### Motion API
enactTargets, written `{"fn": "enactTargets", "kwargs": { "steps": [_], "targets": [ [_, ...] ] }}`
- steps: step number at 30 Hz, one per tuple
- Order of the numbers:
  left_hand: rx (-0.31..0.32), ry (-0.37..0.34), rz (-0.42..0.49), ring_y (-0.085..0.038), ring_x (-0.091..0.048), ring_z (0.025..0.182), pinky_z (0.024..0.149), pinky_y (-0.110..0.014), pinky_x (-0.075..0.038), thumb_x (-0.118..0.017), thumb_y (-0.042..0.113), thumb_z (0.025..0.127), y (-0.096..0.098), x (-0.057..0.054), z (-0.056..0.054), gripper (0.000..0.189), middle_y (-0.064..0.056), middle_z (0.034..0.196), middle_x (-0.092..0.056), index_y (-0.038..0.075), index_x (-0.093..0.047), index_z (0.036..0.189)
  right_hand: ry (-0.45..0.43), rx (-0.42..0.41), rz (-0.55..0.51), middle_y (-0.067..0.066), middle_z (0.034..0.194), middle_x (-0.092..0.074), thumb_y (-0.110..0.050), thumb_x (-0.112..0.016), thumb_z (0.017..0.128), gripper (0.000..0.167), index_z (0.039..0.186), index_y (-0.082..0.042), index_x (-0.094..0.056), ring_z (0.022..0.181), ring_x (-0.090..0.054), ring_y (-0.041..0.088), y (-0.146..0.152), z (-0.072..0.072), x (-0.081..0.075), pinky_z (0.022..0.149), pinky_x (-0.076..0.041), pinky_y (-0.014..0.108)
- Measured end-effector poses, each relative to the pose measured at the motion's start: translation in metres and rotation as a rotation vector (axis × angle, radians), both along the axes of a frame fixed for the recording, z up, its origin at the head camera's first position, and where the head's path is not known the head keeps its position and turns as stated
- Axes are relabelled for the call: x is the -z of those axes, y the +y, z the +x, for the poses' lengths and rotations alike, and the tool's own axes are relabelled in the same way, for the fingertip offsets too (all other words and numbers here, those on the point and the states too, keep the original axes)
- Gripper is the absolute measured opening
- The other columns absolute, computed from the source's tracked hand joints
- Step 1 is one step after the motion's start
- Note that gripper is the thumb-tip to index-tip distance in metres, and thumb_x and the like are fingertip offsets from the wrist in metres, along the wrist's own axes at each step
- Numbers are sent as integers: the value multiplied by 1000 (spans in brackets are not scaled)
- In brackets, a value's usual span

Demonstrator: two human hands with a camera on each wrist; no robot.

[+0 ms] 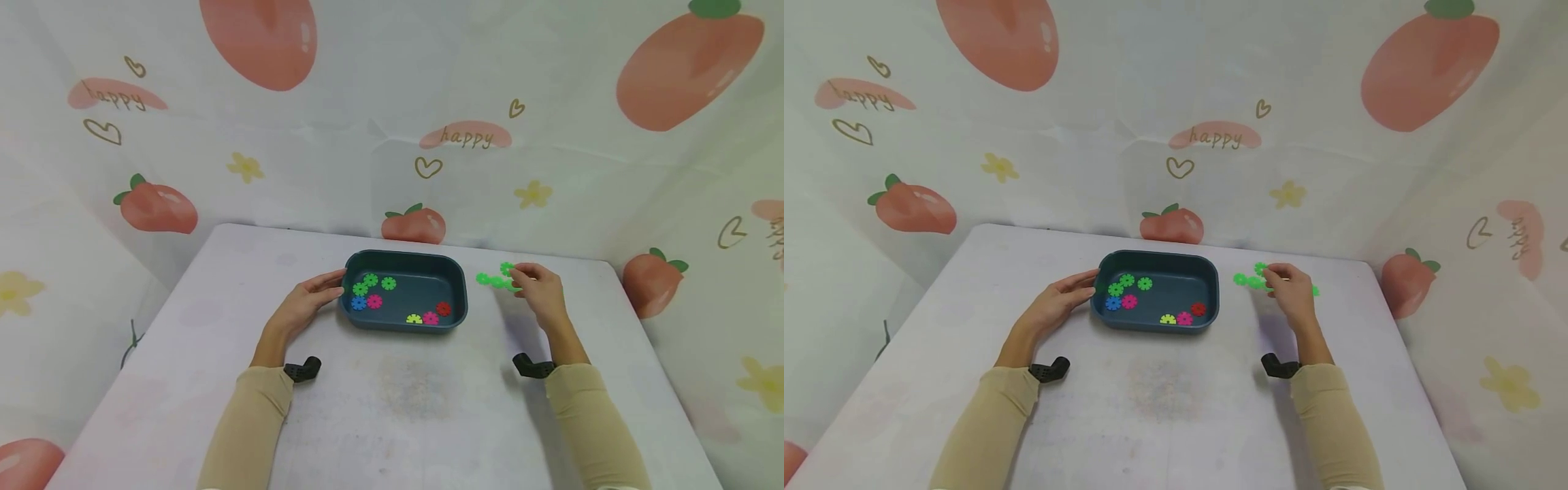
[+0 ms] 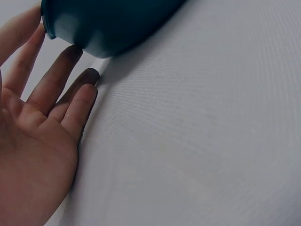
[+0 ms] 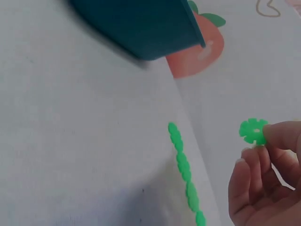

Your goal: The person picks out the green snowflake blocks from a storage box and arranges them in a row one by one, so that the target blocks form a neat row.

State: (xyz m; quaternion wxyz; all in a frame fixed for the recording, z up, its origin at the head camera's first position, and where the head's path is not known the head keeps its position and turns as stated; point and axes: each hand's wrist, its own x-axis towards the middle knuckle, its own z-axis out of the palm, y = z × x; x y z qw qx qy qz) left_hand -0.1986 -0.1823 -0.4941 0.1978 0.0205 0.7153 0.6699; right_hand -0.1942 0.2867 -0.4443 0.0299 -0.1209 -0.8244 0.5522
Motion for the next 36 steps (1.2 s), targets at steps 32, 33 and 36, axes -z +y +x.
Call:
{"fn": "enactTargets", "kwargs": {
  "steps": [32, 33, 36],
  "targets": [
    [-2, 14, 12, -24, -35, 154, 130, -50, -22, -72, 33, 96, 0, 1, -1, 59, -6, 160, -46, 22, -52, 150, -95, 353, -121, -23, 73, -64, -24, -64, 99, 5, 102, -21, -63, 67, -61, -3, 84, 12, 13, 60, -53, 10],
    [-1, 14, 10, -24, -34, 154, 130, -50, -22, -72, 34, 96, 0, 1, -1, 59, -6, 160, -46, 22, -52, 151, -110, 366, -117, -23, 73, -64, -25, -64, 100, 5, 102, -22, -63, 68, -61, -3, 88, 13, 14, 60, -53, 10],
    [3, 15, 6, -24, -34, 154, 130, -50, -22, -72, 35, 96, 0, 1, -1, 60, -6, 161, -45, 22, -51, 151, -148, 403, -99, -23, 72, -62, -29, -64, 99, 7, 102, -23, -64, 70, -60, -3, 96, 14, 17, 61, -52, 10]
  ]
}}
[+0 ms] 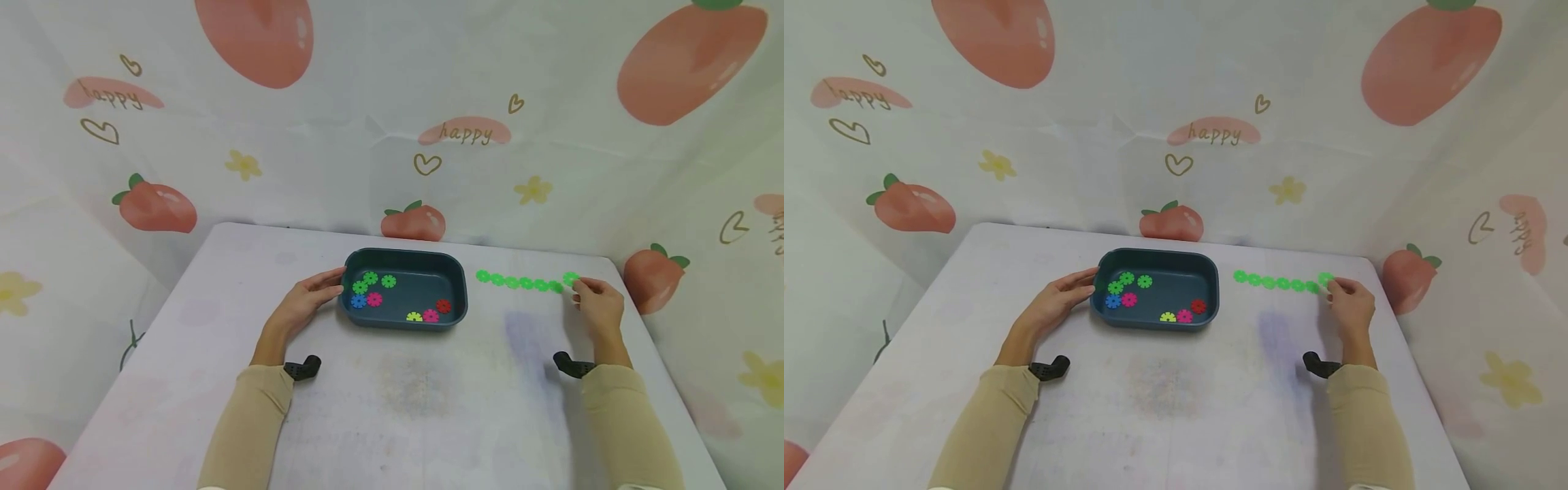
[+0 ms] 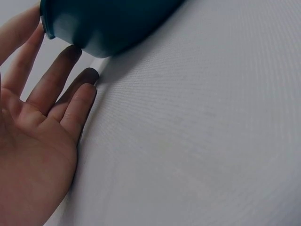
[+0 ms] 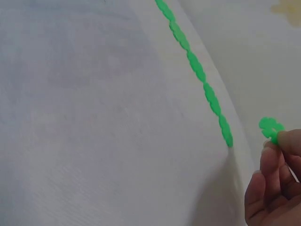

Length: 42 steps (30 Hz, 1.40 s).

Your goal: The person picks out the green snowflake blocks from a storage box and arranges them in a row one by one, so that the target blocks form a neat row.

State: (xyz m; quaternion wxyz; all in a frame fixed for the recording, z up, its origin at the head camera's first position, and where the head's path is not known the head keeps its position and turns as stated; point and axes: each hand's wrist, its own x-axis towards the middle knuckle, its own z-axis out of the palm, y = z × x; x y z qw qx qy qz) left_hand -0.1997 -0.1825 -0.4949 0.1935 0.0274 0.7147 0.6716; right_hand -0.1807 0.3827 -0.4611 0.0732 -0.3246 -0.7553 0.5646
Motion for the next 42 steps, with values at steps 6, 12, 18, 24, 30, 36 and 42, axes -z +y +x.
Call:
{"fn": "enactTargets", "kwargs": {
  "steps": [6, 12, 18, 24, 30, 36, 42],
  "targets": [
    [-11, 0, 0, -24, -34, 154, 130, -50, -22, -72, 36, 95, -1, -2, 0, 61, -5, 161, -45, 23, -52, 151, -79, 22, 60, -21, 78, -57, -33, -62, 100, 21, 116, -19, -65, 75, -55, -2, 8, -3, 2, 62, -48, 10],
    [-14, -4, 8, -24, -34, 154, 130, -49, -22, -72, 35, 95, -1, -4, 0, 60, -6, 161, -45, 23, -52, 151, -183, 5, 182, -18, 82, -55, -37, -57, 101, 46, 138, -10, -61, 81, -52, 2, 10, -7, 2, 64, -46, 13],
    [-23, -7, 19, -24, -36, 153, 129, -48, -25, -72, 33, 96, 2, -4, -1, 58, -6, 160, -47, 22, -53, 150, -189, -47, 342, 16, 126, -63, -33, -52, 101, 50, 138, 0, -60, 117, -55, 28, 10, -9, 5, 72, -42, 23],
    [-25, -8, 23, -24, -37, 152, 129, -48, -25, -71, 30, 97, 3, -6, 0, 57, -7, 159, -47, 22, -52, 150, -191, -65, 408, 26, 136, -58, -28, -50, 100, 47, 133, 4, -61, 128, -49, 40, 10, -8, 9, 77, -40, 31],
    [-17, -14, 4, -25, -35, 153, 129, -49, -24, -70, 30, 98, 3, -4, 0, 56, -6, 160, -46, 22, -52, 150, -221, -89, 422, 27, 135, -59, -28, -50, 101, 47, 131, 5, -61, 125, -50, 41, 11, -7, 9, 77, -40, 33],
    [-12, -19, -1, -25, -35, 153, 130, -50, -23, -71, 33, 97, 2, -2, 0, 57, -6, 160, -46, 23, -52, 150, -233, -116, 411, 28, 141, -56, -35, -45, 104, 54, 139, 5, -56, 129, -49, 42, 9, -5, 10, 94, -47, 46],
    [-14, -23, 1, -25, -35, 153, 130, -50, -23, -71, 33, 97, 1, -2, 2, 58, -7, 160, -46, 22, -51, 151, -227, -163, 423, 28, 143, -54, -41, -39, 106, 60, 143, 5, -51, 128, -49, 43, 8, -6, 6, 101, -47, 53]
  ]
}}
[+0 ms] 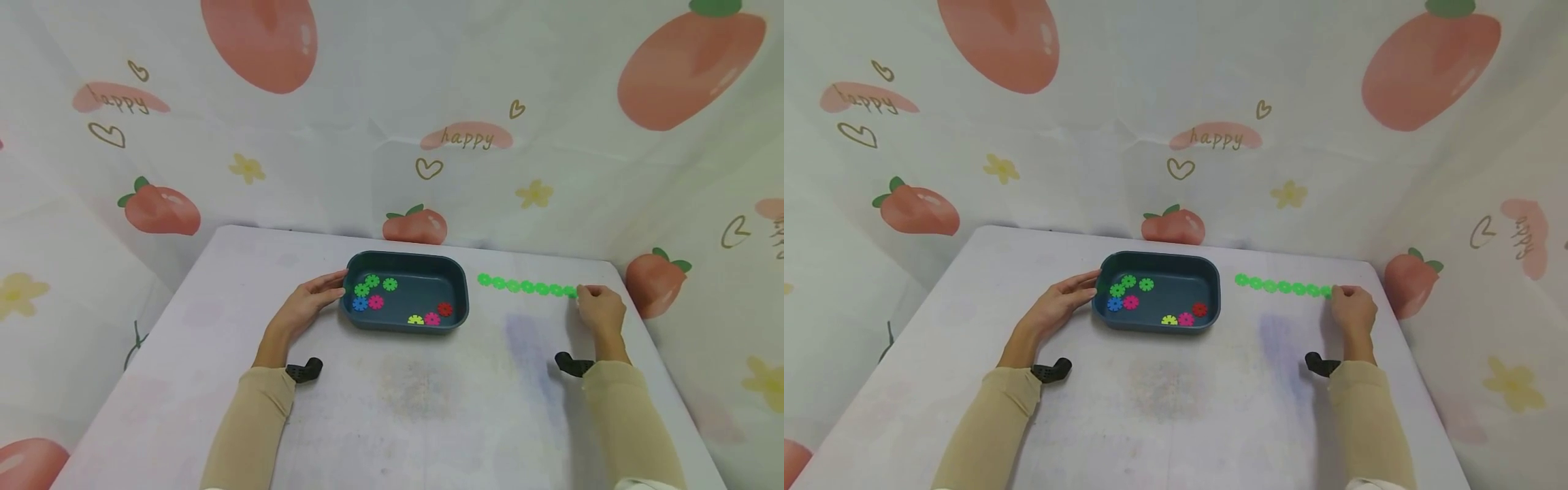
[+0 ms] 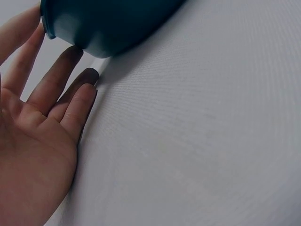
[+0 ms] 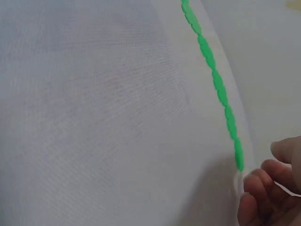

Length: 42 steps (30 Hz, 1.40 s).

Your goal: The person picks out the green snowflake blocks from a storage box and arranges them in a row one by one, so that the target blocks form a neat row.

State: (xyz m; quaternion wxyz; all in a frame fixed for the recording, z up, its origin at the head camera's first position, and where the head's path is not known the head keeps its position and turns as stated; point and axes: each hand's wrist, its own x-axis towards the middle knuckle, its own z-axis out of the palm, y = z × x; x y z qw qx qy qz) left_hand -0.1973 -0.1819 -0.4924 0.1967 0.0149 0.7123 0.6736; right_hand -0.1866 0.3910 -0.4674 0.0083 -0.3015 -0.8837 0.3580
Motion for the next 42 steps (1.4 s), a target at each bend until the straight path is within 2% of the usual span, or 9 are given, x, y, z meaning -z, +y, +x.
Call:
{"fn": "enactTargets", "kwargs": {
  "steps": [5, 9, 16, 21, 23, 29, 33, 37, 42],
  "targets": [
    [1, 6, 8, -25, -35, 153, 130, -50, -22, -72, 35, 96, 0, 0, 1, 60, -7, 160, -46, 21, -52, 151, 23, -114, 98, 34, 142, -51, -44, -35, 107, 66, 146, 8, -46, 128, -49, 48, -1, -2, -11, 105, -44, 60],
    [10, 9, 10, -25, -35, 153, 130, -50, -23, -73, 36, 95, 0, 0, 1, 61, -6, 160, -46, 21, -52, 150, 60, -189, 127, 38, 145, -46, -47, -34, 107, 71, 149, 11, -40, 132, -44, 53, -9, -1, -25, 109, -41, 65],
    [6, 4, -2, -24, -35, 153, 130, -50, -22, -73, 36, 95, 0, 1, 0, 60, -6, 161, -45, 23, -52, 150, 204, -300, 181, 42, 144, -40, -46, -36, 108, 72, 149, 13, -37, 134, -38, 57, -33, -2, -47, 110, -36, 69],
    [5, 1, -12, -25, -36, 153, 130, -51, -23, -73, 37, 95, 0, 0, 0, 60, -6, 161, -45, 23, -52, 150, 158, -390, 206, 44, 152, -23, -55, -35, 106, 82, 155, 10, -25, 139, -26, 63, -50, 0, -57, 111, -30, 75],
    [1, 1, -15, -25, -36, 153, 129, -51, -23, -73, 36, 94, 0, 0, 0, 60, -7, 160, -46, 23, -53, 149, 141, -422, 216, 43, 155, -18, -59, -34, 106, 84, 157, 7, -23, 141, -23, 63, -58, 0, -59, 111, -29, 76],
    [4, 23, -2, -26, -39, 151, 128, -50, -27, -73, 33, 95, 3, -4, 0, 59, -8, 159, -48, 21, -53, 149, 163, -500, 262, 38, 158, -18, -61, -36, 105, 84, 158, 3, -24, 142, -25, 61, -80, 2, -59, 111, -29, 76],
    [7, 51, -8, -26, -41, 150, 127, -50, -29, -72, 30, 96, 4, -4, 0, 56, -9, 157, -49, 20, -53, 148, 158, -542, 332, 35, 160, -18, -64, -34, 104, 85, 159, -1, -23, 142, -26, 61, -92, 1, -58, 111, -28, 77],
    [1, 80, -22, -27, -41, 149, 126, -51, -32, -70, 28, 98, 4, -4, 2, 52, -9, 158, -48, 20, -54, 147, 153, -589, 393, 35, 162, -17, -65, -34, 104, 85, 160, -2, -22, 144, -23, 62, -103, -1, -55, 114, -21, 77],
    [-4, 103, -13, -28, -42, 148, 124, -51, -35, -69, 27, 99, 4, -5, 4, 51, -8, 159, -47, 17, -54, 147, 152, -637, 400, 35, 163, -14, -65, -35, 103, 86, 160, -3, -21, 146, -19, 62, -115, -1, -56, 118, -13, 78]
  ]
}}
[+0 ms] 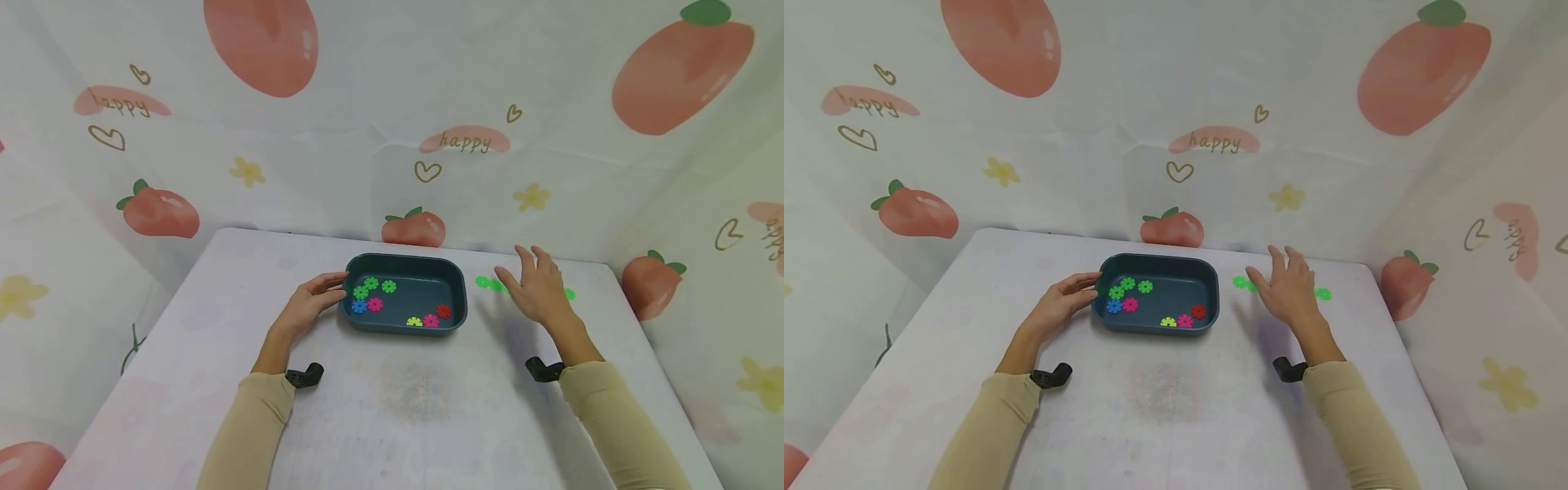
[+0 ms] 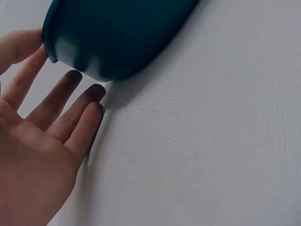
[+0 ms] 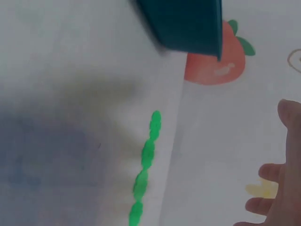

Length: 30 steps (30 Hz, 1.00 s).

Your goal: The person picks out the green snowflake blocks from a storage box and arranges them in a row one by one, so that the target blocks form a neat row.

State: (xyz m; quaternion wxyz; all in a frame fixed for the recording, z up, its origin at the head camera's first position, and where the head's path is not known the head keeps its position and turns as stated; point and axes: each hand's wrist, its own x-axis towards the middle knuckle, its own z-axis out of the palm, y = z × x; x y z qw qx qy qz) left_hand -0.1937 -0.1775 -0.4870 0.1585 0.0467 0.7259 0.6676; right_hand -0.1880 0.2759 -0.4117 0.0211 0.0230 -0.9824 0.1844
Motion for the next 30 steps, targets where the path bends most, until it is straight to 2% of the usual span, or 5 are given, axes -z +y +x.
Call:
{"fn": "enactTargets", "kwargs": {
  "steps": [6, 15, 18, 25, 30],
  "targets": [
    [-13, -7, -14, -27, -45, 145, 122, -46, -38, -68, 27, 99, 1, 0, 2, 49, -7, 158, -47, 15, -56, 145, 0, -43, -12, 34, 165, -11, -66, -36, 103, 85, 161, -5, -20, 149, -15, 60, -14, -1, -5, 118, -9, 79],
    [-12, 17, 27, -21, -50, 138, 102, -17, -52, -67, 25, 100, 4, 5, 2, 50, -9, 159, -45, 12, -54, 147, -23, -72, 54, 28, 168, -8, -66, -39, 101, 86, 163, -11, -17, 153, -6, 57, -36, 0, 5, 119, -5, 79],
    [-5, 12, 20, -22, -47, 141, 106, -20, -51, -67, 26, 99, 3, 6, 3, 53, -9, 160, -43, 13, -52, 148, -21, -90, 83, 26, 169, -6, -67, -40, 101, 86, 164, -13, -16, 155, -4, 55, -42, -1, 9, 119, -4, 78],
    [10, -37, 37, -24, -38, 150, 123, -44, -37, -69, 29, 98, 2, 6, 2, 54, -4, 162, -40, 19, -52, 149, 25, -149, 127, 22, 170, -7, -69, -42, 99, 86, 163, -17, -21, 156, -3, 52, -57, -3, 14, 120, -2, 77],
    [13, -66, 67, -23, -34, 152, 126, -48, -31, -69, 28, 98, 1, 8, 0, 54, -3, 163, -39, 20, -52, 149, 28, -184, 145, 20, 171, -6, -68, -45, 98, 86, 164, -18, -21, 157, -1, 49, -73, -4, 14, 122, -1, 75]
  ]
}}
